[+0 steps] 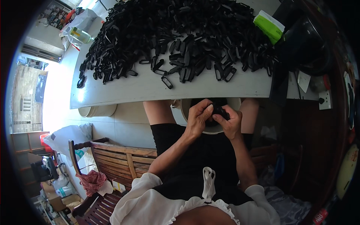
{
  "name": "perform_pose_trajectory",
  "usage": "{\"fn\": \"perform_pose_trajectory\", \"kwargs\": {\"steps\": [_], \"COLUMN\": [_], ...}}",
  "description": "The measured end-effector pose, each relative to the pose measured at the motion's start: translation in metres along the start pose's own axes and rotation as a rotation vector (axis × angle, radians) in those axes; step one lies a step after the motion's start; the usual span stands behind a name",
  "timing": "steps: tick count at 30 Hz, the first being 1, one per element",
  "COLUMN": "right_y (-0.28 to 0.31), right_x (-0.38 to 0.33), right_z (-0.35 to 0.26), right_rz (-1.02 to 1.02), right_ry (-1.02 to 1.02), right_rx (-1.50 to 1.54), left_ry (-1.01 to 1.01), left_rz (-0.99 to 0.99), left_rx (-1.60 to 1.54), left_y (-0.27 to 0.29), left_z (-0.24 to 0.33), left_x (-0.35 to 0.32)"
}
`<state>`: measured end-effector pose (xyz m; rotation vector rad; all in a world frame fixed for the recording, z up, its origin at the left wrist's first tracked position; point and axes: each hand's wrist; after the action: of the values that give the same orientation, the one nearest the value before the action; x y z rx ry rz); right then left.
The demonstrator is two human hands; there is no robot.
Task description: Assembling two pieces of small black plastic buckles by hand.
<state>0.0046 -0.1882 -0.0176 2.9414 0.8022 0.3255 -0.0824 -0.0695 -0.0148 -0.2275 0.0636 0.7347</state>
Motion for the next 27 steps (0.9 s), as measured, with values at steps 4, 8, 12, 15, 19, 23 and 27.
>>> {"fn": "perform_pose_trajectory", "kwargs": {"steps": [4, 8, 12, 15, 19, 23, 27], "right_y": [0.003, 0.001, 0.016, 0.019, 0.015, 0.016, 0.022], "right_x": [0.003, 0.003, 0.012, 0.001, -0.006, 0.000, 0.006], "right_z": [-0.003, -0.002, 0.015, 0.032, 0.036, 0.022, 0.014], "right_rz": [-0.087, -0.047, -0.127, -0.077, -0.038, -0.105, -0.142], "right_ry": [0.018, 0.156, -0.066, -0.074, -0.030, -0.167, -0.323], "right_rx": [-0.119, -0.190, -0.251, -0.365, -0.235, -0.081, 0.242], "left_ry": [-0.131, -0.129, -0.333, -0.507, -0.557, -0.514, -0.640], "left_rz": [0.080, 0.046, 0.016, 0.350, 0.608, 0.620, 0.613], "left_rx": [0.257, 0.283, 0.746, 0.918, 1.212, 1.378, 1.268], "left_y": [-0.004, -0.001, 0.006, 0.007, 0.006, 0.014, 0.023], "left_z": [0.006, 0.011, 0.033, 0.058, 0.066, 0.059, 0.058], "left_x": [-0.006, -0.003, 0.015, 0.052, 0.106, 0.129, 0.129]}}
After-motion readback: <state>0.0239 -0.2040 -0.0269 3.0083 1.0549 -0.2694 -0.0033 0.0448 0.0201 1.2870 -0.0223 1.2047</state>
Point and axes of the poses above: each hand's wrist, its own x-axis towards the middle knuckle, its own y-axis out of the back of the hand, z = x × y, and after that the axes turned 14 degrees about z, right-handed
